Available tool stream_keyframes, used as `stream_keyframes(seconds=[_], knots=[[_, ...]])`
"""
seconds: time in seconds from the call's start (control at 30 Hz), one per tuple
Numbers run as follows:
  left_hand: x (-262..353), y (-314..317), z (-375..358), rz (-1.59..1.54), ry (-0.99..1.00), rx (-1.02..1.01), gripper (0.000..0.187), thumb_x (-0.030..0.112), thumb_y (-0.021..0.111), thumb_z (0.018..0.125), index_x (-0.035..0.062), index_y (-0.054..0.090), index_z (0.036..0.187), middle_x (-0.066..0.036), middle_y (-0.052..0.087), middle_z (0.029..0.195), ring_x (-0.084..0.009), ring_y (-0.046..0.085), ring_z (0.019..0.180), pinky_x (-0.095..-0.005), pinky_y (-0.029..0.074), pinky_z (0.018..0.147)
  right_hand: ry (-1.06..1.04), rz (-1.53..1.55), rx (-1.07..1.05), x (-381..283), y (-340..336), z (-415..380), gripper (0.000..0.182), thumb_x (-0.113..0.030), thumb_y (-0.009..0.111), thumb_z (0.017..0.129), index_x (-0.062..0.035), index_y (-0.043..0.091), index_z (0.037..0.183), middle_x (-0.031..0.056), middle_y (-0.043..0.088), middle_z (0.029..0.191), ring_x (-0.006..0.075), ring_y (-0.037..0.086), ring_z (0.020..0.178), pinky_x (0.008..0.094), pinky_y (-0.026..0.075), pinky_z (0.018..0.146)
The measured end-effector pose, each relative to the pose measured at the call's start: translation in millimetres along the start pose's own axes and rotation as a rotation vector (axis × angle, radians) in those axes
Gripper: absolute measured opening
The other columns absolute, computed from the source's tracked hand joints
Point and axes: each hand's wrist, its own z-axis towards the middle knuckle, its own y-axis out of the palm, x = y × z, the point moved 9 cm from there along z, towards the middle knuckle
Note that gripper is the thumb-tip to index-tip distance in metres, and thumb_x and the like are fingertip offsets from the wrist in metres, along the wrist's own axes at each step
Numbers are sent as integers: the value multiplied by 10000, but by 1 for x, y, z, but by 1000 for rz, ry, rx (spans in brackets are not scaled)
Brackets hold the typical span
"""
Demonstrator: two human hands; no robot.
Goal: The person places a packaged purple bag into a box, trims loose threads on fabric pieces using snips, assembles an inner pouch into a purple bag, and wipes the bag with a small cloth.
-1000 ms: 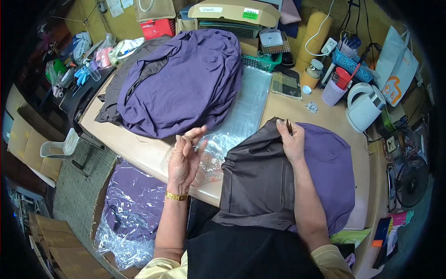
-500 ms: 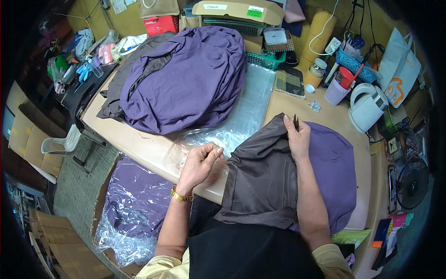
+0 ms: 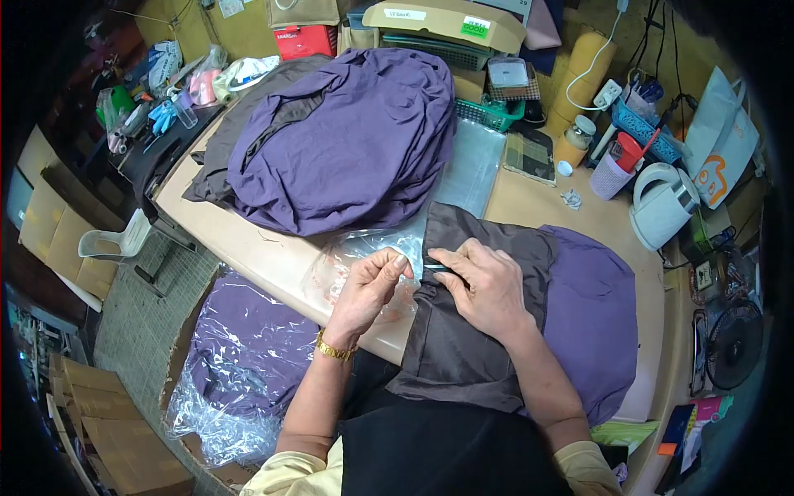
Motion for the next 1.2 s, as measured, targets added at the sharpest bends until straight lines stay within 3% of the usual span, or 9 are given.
stream_keyframes(seconds=[0.37,0.53,0.77,0.93,0.97,1.0,1.03,1.13,1.2], knots=[[7,10,-4,-5,9,-57,283,306,566,1041,98,639,864,117,434,650,8,295,532,-195,211,475,71,-71,19,5,5,1,210,-169,732,821,-184,753,1030,22,558,765,214,616,667,362,478,633],[3,5,-4,-27,1,-35,278,305,560,1045,101,647,877,121,447,667,20,306,547,-183,217,481,63,111,-139,-3,8,-1,269,-166,725,835,-201,755,1100,37,556,752,225,609,636,371,491,616],[10,11,-7,-123,14,-85,258,300,563,1044,102,639,897,115,436,654,17,299,540,-184,210,482,77,5,-99,3,17,-4,235,-166,715,852,-160,743,1085,53,551,754,252,612,640,398,501,632],[4,-6,-2,-388,54,-93,251,299,569,1040,67,633,965,98,461,657,-13,366,553,-204,284,493,291,170,114,66,29,-12,324,-251,726,887,-82,653,1153,119,675,998,309,694,848,402,538,721],[9,-9,-1,19,150,0,256,295,575,1032,45,629,1028,67,483,647,-44,425,568,-226,348,525,338,209,99,89,41,-21,367,-285,729,896,-47,628,1156,153,691,1070,323,699,924,405,540,762],[17,-10,-3,425,241,90,281,292,582,1024,22,625,1091,36,504,637,-76,485,584,-248,413,557,407,244,85,105,47,-27,339,-297,713,909,-29,637,1102,167,697,979,340,692,880,418,528,745],[13,-5,-6,753,-5,22,270,250,604,998,4,657,1097,-36,535,628,-123,556,643,-281,476,645,459,209,34,124,57,-34,329,-305,705,915,-21,642,1069,176,694,934,349,687,857,418,521,733],[-27,10,-2,734,48,-214,218,210,616,977,14,707,1009,-78,545,631,-127,540,631,-284,466,643,441,127,12,154,56,-40,312,-322,678,933,-16,656,992,191,684,854,370,670,799,416,506,705],[-33,17,0,654,-10,-167,255,203,595,991,8,713,877,-54,569,626,-105,516,632,-289,452,631,494,157,-87,168,52,-40,316,-330,647,953,-28,669,1045,191,696,902,361,670,813,421,494,706]])
